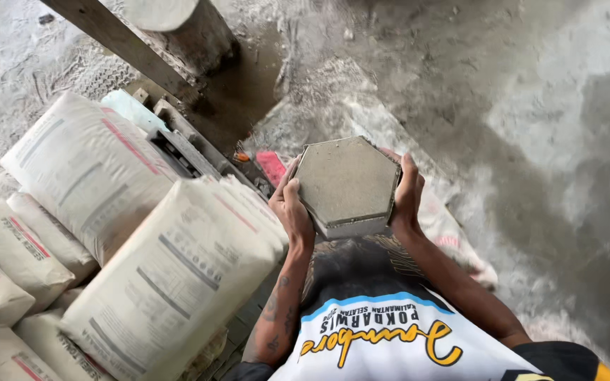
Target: The person picks up a hexagonal paving stone from a pile, carries it across the warehouse floor, and places it onto a stack of similar stones.
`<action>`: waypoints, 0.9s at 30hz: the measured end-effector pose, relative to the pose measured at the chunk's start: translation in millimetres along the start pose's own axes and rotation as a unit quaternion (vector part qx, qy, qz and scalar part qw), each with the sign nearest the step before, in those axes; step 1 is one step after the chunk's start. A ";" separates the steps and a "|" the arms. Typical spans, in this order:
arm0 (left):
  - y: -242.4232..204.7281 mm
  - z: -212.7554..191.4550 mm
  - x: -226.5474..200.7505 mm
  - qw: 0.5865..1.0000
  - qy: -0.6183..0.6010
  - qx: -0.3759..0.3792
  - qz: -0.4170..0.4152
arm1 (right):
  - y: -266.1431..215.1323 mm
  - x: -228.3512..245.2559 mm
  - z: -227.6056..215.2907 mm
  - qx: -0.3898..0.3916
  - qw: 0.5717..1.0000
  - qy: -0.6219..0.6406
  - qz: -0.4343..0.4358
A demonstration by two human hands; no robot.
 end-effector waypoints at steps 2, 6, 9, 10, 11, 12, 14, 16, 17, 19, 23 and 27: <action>63.5 36.9 8.8 1.000 -0.022 -0.006 -0.017 | 59.6 26.7 36.4 0.013 1.000 -0.005 -0.004; 159.1 93.3 -13.0 1.000 -0.005 -0.021 -0.004 | 158.2 71.9 97.0 0.031 0.999 -0.022 -0.005; 249.2 138.0 -11.2 0.999 -0.007 -0.050 -0.012 | 245.4 108.9 153.5 0.042 0.998 -0.022 -0.027; 276.7 147.2 -9.4 0.999 0.016 -0.045 -0.020 | 266.8 116.1 170.1 0.045 0.998 -0.024 -0.027; 305.5 156.1 -6.6 0.998 0.039 -0.041 -0.027 | 289.1 122.4 187.8 0.047 0.998 -0.026 -0.027; 335.7 169.5 -1.7 0.998 0.040 -0.045 -0.029 | 312.1 135.0 209.2 0.051 0.998 -0.028 -0.024; 404.4 196.4 8.9 0.998 -0.013 -0.069 -0.010 | 362.1 160.3 258.4 0.067 0.996 -0.054 -0.004; 478.1 224.0 25.0 0.997 -0.030 -0.074 -0.004 | 436.0 161.9 307.3 0.072 0.996 -0.041 -0.016; 510.6 234.6 29.9 0.996 -0.044 -0.078 -0.004 | 467.2 163.0 329.6 0.074 0.996 -0.030 -0.024; 571.5 260.0 14.6 0.996 -0.036 -0.079 -0.007 | 502.6 205.7 375.5 0.057 0.998 -0.037 -0.016; 699.0 313.7 18.1 0.995 -0.038 -0.087 -0.028 | 595.0 267.5 461.5 0.040 0.998 -0.044 0.017; 830.3 372.8 15.3 0.996 -0.018 -0.076 -0.030 | 728.9 260.2 532.5 0.088 0.996 -0.015 -0.016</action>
Point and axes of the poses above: each hand's wrist, its own y-axis towards the middle knuckle, its own z-axis out of the palm, x = y × z, the point moved 1 cm from there along y, towards the middle knuckle, and after that the axes turned 2 degrees about y, right-handed, at the moved point
